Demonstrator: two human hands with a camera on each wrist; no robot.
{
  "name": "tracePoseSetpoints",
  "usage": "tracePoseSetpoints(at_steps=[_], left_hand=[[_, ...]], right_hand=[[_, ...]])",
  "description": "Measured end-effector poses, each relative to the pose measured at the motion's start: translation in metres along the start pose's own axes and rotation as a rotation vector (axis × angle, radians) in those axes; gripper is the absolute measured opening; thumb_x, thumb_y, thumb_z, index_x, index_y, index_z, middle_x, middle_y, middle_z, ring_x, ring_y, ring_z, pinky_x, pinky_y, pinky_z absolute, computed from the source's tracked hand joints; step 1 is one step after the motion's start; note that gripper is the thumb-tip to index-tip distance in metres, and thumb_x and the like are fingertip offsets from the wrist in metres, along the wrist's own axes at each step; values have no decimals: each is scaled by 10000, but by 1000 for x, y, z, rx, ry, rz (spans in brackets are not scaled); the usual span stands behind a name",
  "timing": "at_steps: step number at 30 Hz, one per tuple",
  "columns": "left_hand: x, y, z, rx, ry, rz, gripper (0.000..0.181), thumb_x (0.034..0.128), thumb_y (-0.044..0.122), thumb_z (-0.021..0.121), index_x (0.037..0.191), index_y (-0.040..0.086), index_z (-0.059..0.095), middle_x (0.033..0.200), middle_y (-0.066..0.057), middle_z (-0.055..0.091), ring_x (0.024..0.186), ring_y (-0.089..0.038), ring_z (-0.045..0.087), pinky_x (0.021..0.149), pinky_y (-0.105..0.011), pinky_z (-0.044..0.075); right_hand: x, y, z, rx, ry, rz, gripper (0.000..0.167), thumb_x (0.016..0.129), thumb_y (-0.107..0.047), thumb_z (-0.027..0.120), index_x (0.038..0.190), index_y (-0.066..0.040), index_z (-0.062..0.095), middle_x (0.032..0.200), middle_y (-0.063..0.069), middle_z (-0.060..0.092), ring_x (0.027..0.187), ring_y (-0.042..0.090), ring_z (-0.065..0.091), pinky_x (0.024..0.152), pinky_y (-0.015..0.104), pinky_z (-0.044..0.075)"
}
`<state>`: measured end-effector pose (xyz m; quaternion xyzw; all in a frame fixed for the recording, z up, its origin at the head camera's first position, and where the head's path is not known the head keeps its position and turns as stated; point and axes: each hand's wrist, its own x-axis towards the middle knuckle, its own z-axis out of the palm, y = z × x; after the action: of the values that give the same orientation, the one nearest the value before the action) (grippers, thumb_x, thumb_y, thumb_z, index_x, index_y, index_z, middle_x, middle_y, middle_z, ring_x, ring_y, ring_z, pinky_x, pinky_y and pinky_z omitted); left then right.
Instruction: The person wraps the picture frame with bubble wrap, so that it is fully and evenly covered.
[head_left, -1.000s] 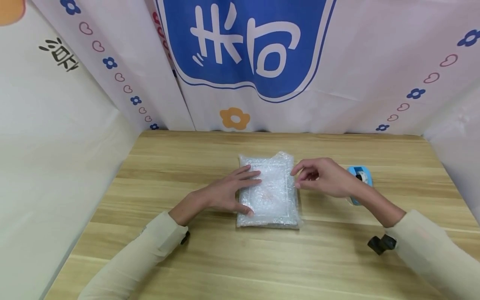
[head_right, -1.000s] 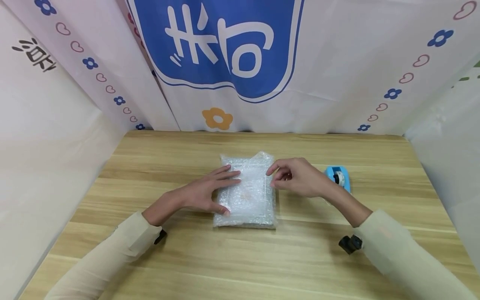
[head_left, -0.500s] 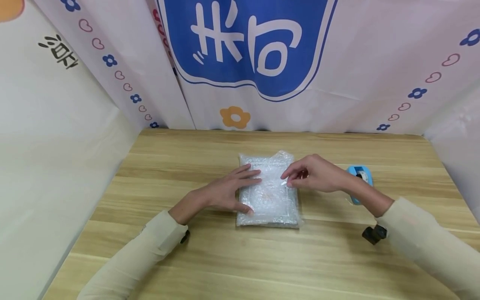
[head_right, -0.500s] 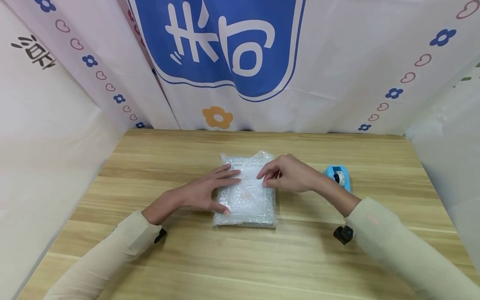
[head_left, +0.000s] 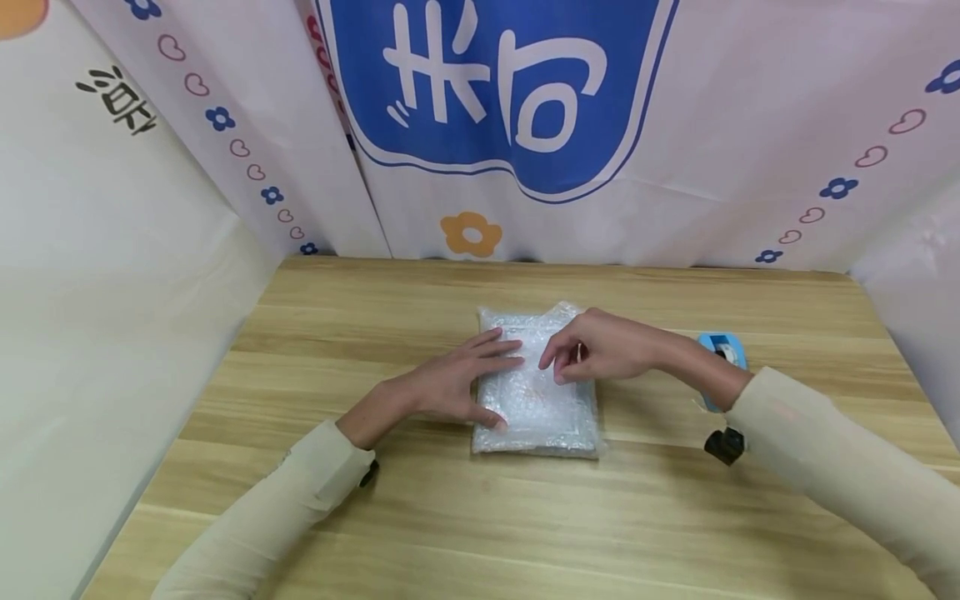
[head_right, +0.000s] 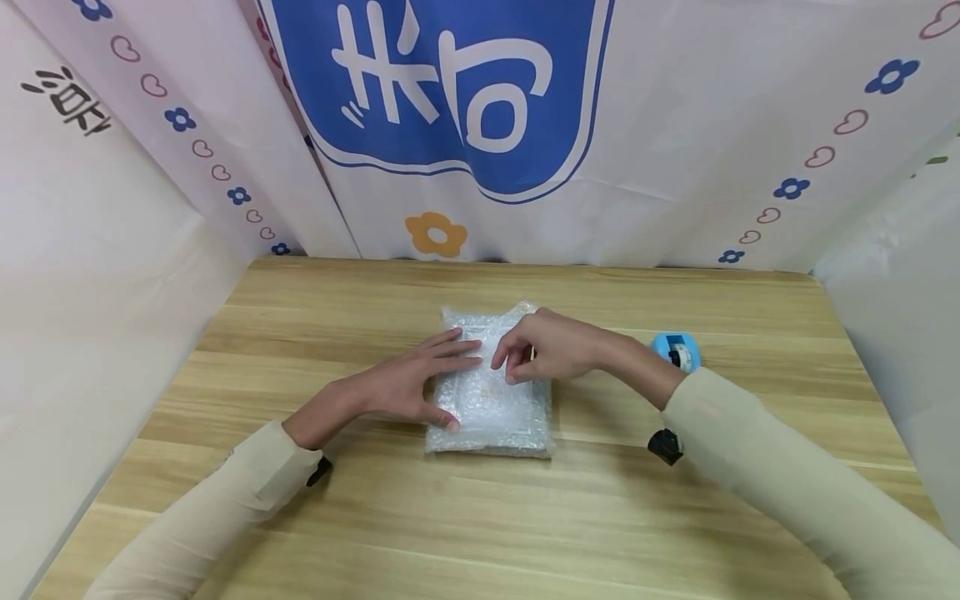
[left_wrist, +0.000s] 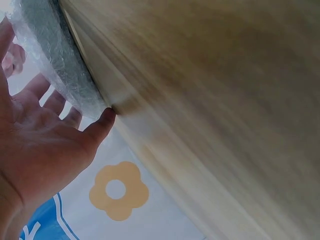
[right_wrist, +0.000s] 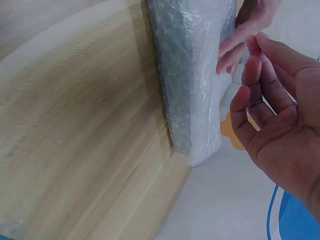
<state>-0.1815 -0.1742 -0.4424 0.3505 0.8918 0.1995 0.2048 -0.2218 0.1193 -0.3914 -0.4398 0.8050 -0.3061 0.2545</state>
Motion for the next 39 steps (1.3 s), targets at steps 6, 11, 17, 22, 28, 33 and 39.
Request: tracePoseSetpoints(at_steps=[6, 11, 17, 22, 28, 33, 39], left_hand=[[2, 0, 0, -27, 7, -11, 967, 831, 503, 915, 1631, 176, 481, 1789, 17, 288, 1704, -298, 57, 1346, -591, 228], [3, 1, 0, -43, 13, -11, 989, 802, 494, 940, 1620, 160, 495, 1781, 13, 307, 1702, -301, 76, 1350, -585, 222], [3, 0, 0, -53, 11, -23, 1024, 797, 495, 943, 1643, 178, 461, 1785, 8, 295, 1703, -293, 67, 1349, -590, 216], [4, 0, -1, -55, 9, -30, 1040, 798, 503, 940, 1655, 190, 441, 1788, 9, 286, 1704, -289, 63, 1348, -594, 217], [3, 1, -1, -59, 12, -35, 1040, 800, 496, 942, 1657, 190, 437, 1788, 15, 287, 1704, -285, 63, 1348, -592, 218], [2, 1, -1, -64, 13, -34, 1025, 803, 499, 939, 1647, 177, 453, 1788, 22, 287, 1704, -283, 63, 1348, -592, 218], [3, -1, -1, -57, 14, -18, 1007, 811, 498, 934, 1638, 163, 467, 1788, 22, 286, 1704, -289, 63, 1349, -595, 216]], right_hand=[[13, 3, 3, 12, -59, -8, 200, 1008, -118, 753, 1193, -57, 798, 959, -61, 802, 879, 46, 706, 837, 273, 609], [21, 6, 5, 26, -90, -12, 196, 1007, -101, 743, 1189, -49, 794, 947, -54, 800, 881, 46, 710, 854, 275, 611], [27, 7, 5, 26, -105, -3, 195, 994, -88, 742, 1176, -47, 800, 941, -52, 806, 887, 40, 726, 871, 258, 621], [30, 6, 6, 16, -119, 23, 192, 985, -75, 745, 1166, -46, 802, 946, -45, 811, 901, 41, 731, 877, 255, 618], [33, 8, 8, 17, -132, 24, 200, 986, -58, 736, 1175, -26, 795, 960, -9, 816, 906, 43, 728, 880, 250, 615], [33, 11, 10, 23, -129, 27, 208, 981, -46, 733, 1179, -19, 795, 969, 6, 819, 902, 41, 726, 870, 233, 611], [35, 14, 11, 28, -132, 33, 199, 985, -47, 726, 1169, -25, 798, 970, 6, 821, 896, 30, 720, 852, 218, 602]])
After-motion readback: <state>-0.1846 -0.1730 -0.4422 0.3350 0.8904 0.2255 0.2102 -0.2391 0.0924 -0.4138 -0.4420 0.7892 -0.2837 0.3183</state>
